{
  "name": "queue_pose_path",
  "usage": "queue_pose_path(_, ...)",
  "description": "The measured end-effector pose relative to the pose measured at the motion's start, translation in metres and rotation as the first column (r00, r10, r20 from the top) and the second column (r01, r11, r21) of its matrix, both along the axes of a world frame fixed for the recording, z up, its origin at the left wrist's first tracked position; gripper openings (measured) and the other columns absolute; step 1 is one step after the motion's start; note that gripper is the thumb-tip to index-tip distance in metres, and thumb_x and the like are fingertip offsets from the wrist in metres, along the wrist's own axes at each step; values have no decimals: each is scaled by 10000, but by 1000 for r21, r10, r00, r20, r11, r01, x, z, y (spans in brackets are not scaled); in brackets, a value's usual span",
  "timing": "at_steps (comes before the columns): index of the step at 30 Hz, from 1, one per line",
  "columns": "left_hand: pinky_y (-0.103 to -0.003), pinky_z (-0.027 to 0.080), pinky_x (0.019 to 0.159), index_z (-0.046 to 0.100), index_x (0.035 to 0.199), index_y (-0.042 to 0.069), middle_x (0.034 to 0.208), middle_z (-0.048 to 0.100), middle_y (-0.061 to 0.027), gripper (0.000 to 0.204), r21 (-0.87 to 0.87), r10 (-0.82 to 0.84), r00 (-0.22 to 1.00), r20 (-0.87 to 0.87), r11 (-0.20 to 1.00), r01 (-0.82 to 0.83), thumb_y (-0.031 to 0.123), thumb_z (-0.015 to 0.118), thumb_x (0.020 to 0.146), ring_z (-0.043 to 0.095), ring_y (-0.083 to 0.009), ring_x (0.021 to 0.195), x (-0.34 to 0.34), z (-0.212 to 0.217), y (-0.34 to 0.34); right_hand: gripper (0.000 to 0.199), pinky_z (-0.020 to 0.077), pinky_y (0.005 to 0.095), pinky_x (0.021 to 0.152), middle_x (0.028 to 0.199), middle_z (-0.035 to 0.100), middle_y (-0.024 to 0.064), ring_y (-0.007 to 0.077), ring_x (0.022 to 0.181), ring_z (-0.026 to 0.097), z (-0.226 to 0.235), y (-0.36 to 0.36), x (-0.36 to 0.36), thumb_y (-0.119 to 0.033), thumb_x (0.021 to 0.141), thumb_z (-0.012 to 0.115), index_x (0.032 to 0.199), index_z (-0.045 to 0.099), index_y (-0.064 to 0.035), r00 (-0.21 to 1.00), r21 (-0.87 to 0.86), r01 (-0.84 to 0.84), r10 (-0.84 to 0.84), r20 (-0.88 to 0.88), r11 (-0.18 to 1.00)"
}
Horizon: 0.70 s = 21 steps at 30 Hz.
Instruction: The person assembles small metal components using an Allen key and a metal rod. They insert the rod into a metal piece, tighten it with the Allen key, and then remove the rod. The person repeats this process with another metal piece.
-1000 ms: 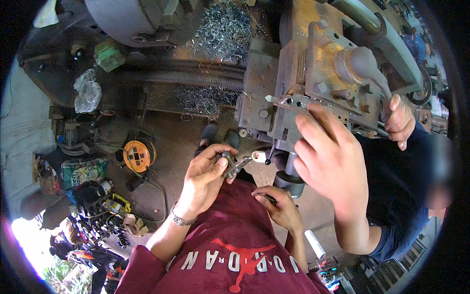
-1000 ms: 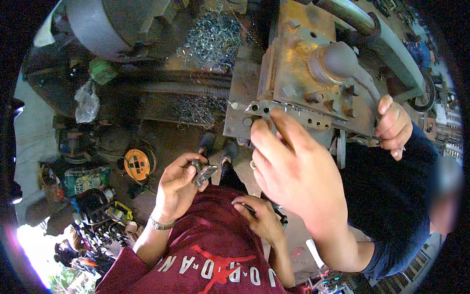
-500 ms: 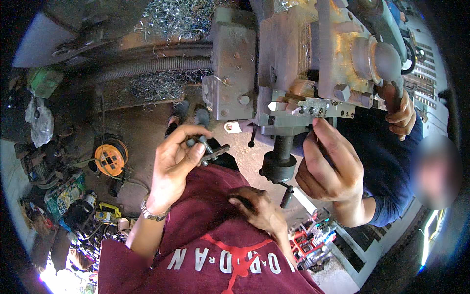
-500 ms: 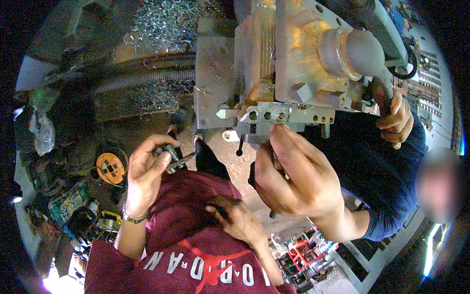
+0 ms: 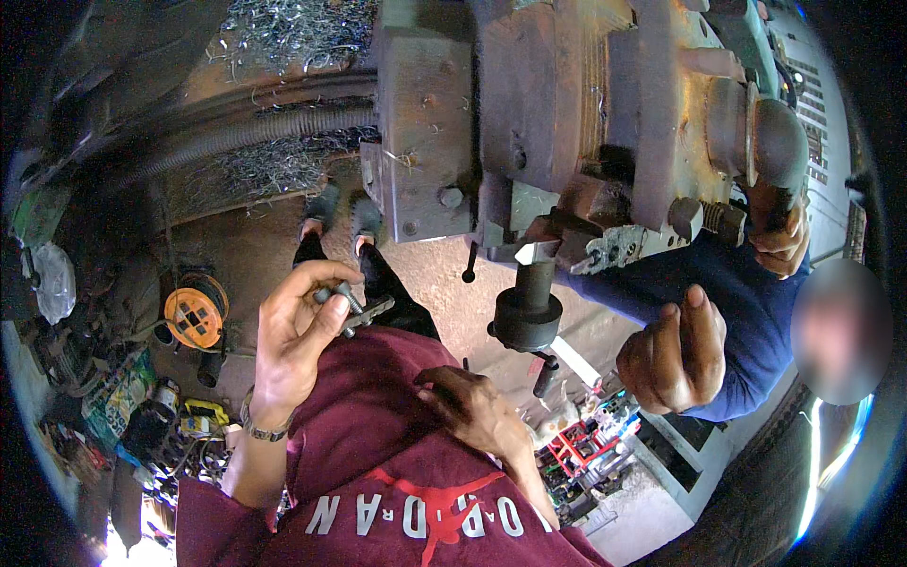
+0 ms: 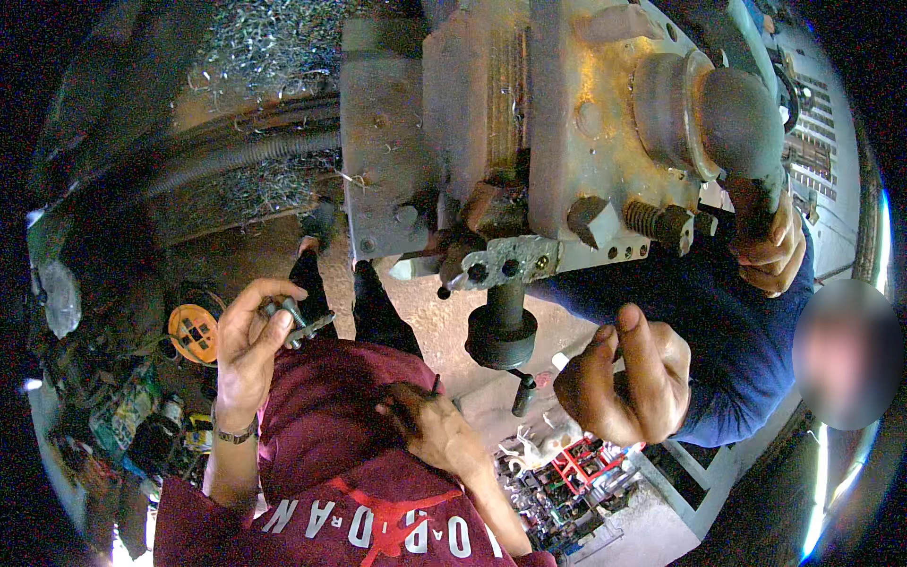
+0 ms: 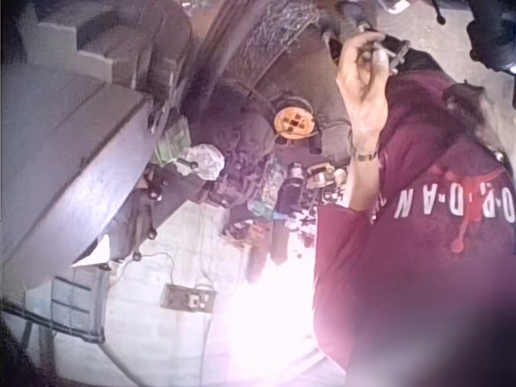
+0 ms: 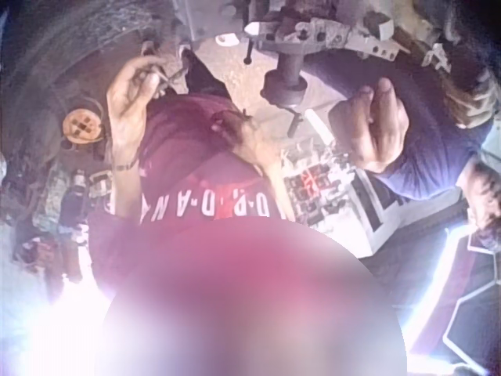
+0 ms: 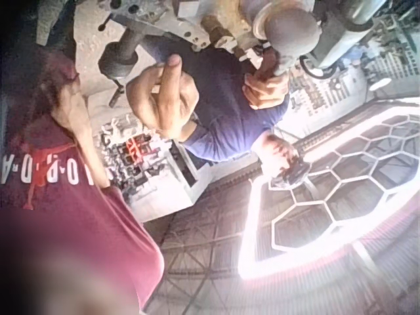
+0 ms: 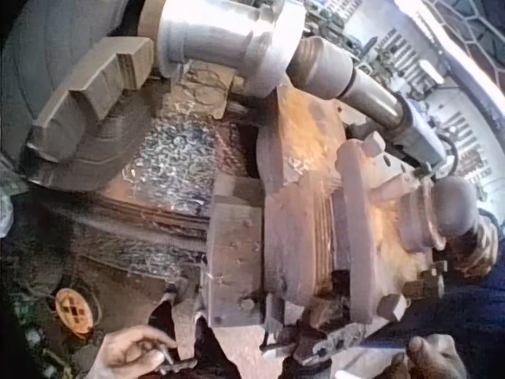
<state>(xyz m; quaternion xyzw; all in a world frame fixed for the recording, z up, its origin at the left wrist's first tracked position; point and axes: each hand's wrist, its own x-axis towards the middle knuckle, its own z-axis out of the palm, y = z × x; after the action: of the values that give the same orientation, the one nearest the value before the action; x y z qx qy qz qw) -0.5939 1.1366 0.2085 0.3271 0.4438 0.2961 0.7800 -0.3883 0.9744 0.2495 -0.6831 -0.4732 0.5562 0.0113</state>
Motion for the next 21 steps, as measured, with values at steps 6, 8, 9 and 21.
queue_pose_path(6,-238,452,830,618,1177,-41,1012,629,-43,196,-21,-58,998,-10,998,58,46,597,1003,558,-84,921,8,-7,5,294,521,546,749,961,674,253,473,880,653,-3,3,2,-301,1032,564,1078,608,-15,998,21,43,-42,-55,999)
queue_pose_path(8,-234,445,819,620,1176,-39,1008,627,-40,196,-25,-78,997,-29,997,78,51,605,1002,549,-80,907,10,-7,7,298,521,543,750,945,669,257,477,880,650,-3,5,4,-301,1029,568,1081,607,-10,996,25,64,-62,-61,998)
queue_pose_path(9,-232,442,813,621,1176,-37,1007,625,-37,198,-24,-95,994,-45,995,94,54,610,1001,544,-78,901,11,-8,8,303,520,541,750,933,665,258,482,865,647,-4,6,5,-304,1031,566,1080,604,-7,995,59,78,-74,-67,995)
queue_pose_path(21,-217,429,771,631,1168,-35,1011,613,-24,209,-56,-205,975,-86,978,200,91,632,1001,521,-61,871,23,-4,23,304,528,515,762,988,683,255,465,892,657,-4,14,13,-294,1033,562,1106,609,-2,991,43,115,-112,-69,992)
